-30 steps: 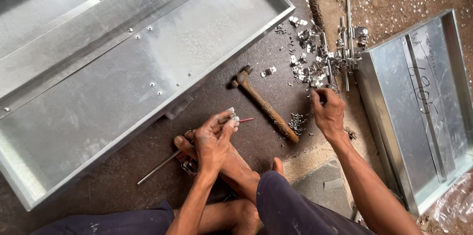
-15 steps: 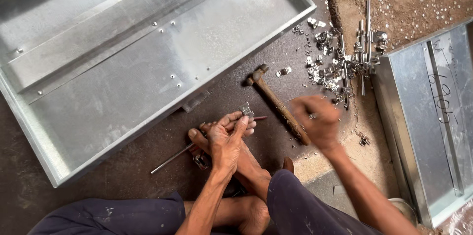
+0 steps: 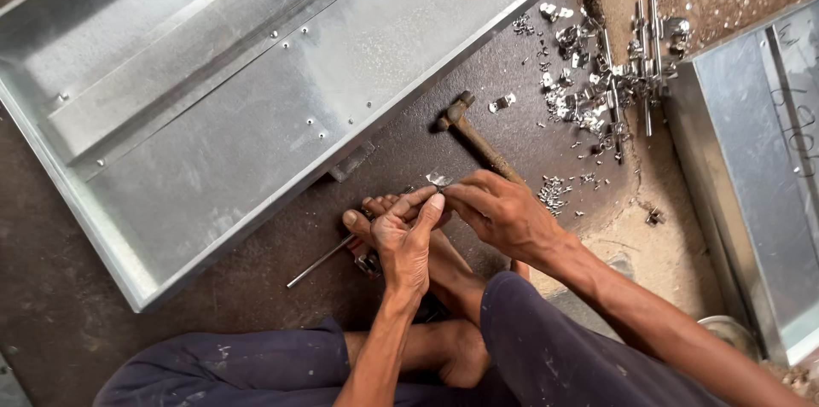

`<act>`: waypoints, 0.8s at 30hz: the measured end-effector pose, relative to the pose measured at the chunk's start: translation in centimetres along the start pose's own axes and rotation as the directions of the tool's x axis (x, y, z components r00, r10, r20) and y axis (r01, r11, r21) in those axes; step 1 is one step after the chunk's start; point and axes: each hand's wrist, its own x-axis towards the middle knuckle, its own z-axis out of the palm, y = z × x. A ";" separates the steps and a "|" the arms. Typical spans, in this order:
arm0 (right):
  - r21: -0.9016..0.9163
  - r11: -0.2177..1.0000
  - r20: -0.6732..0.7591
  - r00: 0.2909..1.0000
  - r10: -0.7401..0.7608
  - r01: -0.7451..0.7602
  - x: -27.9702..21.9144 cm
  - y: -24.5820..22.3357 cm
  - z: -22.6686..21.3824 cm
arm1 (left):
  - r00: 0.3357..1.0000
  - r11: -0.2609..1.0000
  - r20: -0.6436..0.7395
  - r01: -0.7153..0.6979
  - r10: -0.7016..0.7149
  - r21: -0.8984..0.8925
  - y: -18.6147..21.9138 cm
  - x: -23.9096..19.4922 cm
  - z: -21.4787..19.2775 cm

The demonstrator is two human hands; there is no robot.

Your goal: The person assembles a metal box by hammering pins into hinges to attach a lid and then installing a sliding bolt latch onto the front of the box.

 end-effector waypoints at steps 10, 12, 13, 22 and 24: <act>0.462 0.813 0.073 0.929 0.363 -0.354 0.8 0.5 -0.7 | 0.994 0.951 0.074 -0.098 0.079 0.293 1.7 -0.7 -0.8; 0.411 0.877 0.043 0.967 0.253 -0.248 1.2 0.3 -0.4 | 0.989 0.929 0.106 -0.138 0.107 0.342 2.1 -1.0 -0.6; 0.452 0.856 0.054 0.966 0.254 -0.250 1.3 0.5 -0.3 | 0.986 0.921 0.116 -0.153 0.119 0.358 2.4 -1.1 -0.5; 0.585 0.553 0.381 0.803 0.458 -0.593 1.8 0.5 1.0 | 0.939 0.792 0.240 -0.337 0.246 0.509 5.5 -2.4 -2.2; 0.657 0.479 0.401 0.808 0.432 -0.582 2.6 0.1 0.6 | 0.886 0.687 0.335 -0.460 0.320 0.563 6.9 -2.3 -2.6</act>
